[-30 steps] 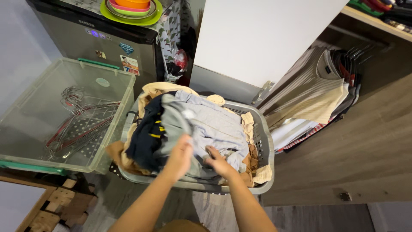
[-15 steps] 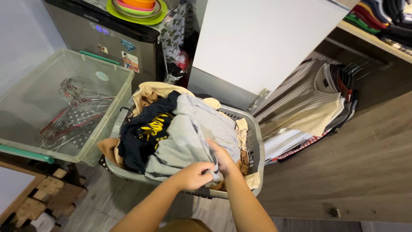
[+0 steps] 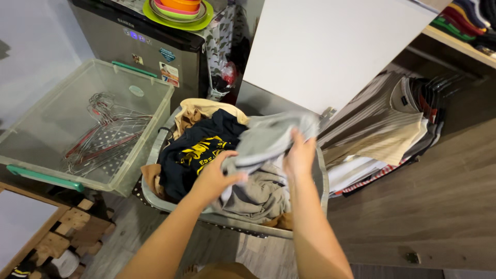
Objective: The person takes clothes from a laundry basket, places them on hangers, and hangs them in a wardrobe. The person handles shirts and pants, using hangers to organize the garments in the closet.
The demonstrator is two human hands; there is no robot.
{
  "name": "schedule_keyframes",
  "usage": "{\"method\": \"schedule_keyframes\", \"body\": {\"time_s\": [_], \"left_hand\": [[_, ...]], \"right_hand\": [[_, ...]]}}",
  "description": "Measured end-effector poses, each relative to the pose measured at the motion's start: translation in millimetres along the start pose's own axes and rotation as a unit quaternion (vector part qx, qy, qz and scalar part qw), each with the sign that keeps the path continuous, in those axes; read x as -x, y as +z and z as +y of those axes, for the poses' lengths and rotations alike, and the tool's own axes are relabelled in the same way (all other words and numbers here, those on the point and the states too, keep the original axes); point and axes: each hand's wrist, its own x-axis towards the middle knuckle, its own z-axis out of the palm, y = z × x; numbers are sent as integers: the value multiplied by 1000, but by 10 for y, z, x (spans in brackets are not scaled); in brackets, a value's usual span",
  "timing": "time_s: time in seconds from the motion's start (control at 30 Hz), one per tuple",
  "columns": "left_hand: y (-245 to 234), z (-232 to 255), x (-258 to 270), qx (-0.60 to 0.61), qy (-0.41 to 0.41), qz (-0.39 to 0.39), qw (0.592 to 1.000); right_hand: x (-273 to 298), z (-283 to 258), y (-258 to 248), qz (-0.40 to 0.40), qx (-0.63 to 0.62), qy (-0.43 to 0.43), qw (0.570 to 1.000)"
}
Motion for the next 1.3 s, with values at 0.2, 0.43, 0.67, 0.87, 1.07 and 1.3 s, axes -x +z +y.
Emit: {"method": "schedule_keyframes", "body": {"time_s": [0.2,0.43,0.67,0.87,1.07,1.3], "left_hand": [[-197,241,-351,138,38,63,988],[-470,-267,-327,-144,-12,146,979],[-307,-927,-227,-306,35,157,938],[100,-1751,-62,-472,29,20,881],[135,-2234,139,-464,-42,19,885],[-145,-1667,34,-273,-140,149,940]], "right_hand": [[68,-495,122,-52,192,-251,947],[78,226,-524,-89,615,-36,782],[270,1084,-1219,-76,719,99,684],[636,1780,-1691,-97,680,136,714],[568,1847,-1871,-136,653,163,728],[372,1442,-1385,-164,645,152,731]]}}
